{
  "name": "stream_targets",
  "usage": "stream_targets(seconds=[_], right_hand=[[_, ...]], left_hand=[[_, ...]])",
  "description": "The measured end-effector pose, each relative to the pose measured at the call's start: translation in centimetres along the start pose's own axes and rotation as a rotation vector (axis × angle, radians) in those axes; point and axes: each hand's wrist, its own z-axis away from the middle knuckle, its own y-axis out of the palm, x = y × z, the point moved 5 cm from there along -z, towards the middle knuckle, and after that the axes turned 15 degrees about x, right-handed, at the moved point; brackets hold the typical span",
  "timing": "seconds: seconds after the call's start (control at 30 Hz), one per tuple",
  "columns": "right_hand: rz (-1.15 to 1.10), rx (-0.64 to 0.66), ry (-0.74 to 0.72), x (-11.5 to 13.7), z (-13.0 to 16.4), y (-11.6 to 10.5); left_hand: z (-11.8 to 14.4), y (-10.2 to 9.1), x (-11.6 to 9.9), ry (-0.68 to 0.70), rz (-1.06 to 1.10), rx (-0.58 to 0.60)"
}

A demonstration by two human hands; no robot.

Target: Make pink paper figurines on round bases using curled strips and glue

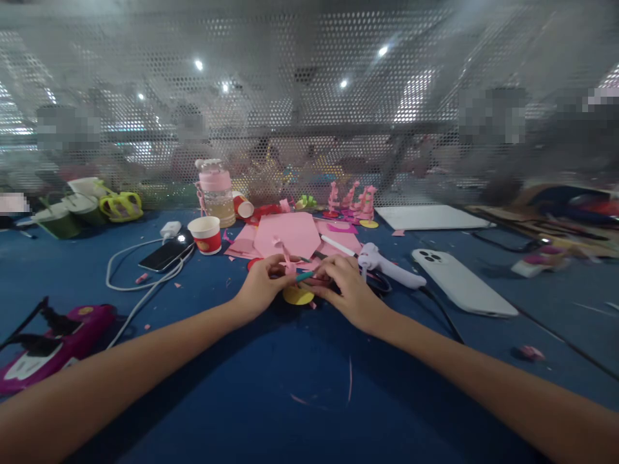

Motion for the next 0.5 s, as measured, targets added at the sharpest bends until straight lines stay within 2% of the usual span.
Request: stream_targets(seconds=[0.2, 0.33, 0.43, 0.5], right_hand=[[-0.120, -0.030, -0.030, 1.1, 0.2, -0.4], [-0.193, -0.032, -0.006, 0.9, -0.1, -0.1], [-0.238, -0.103, 0.021, 0.6, -0.2, -0.1], [-0.271, -0.162, 0.052, 0.6, -0.2, -0.2]], left_hand=[[0.4, -0.2, -0.4, -0.022, -0.138, -0.115], [0.5, 0.5, -0.7, -0.004, -0.232, -0.056], [0.6, 1.0, -0.8, 0.044, -0.267, 0.008], [0.8, 1.0, -1.1, 0.091, -0.315, -0.005]])
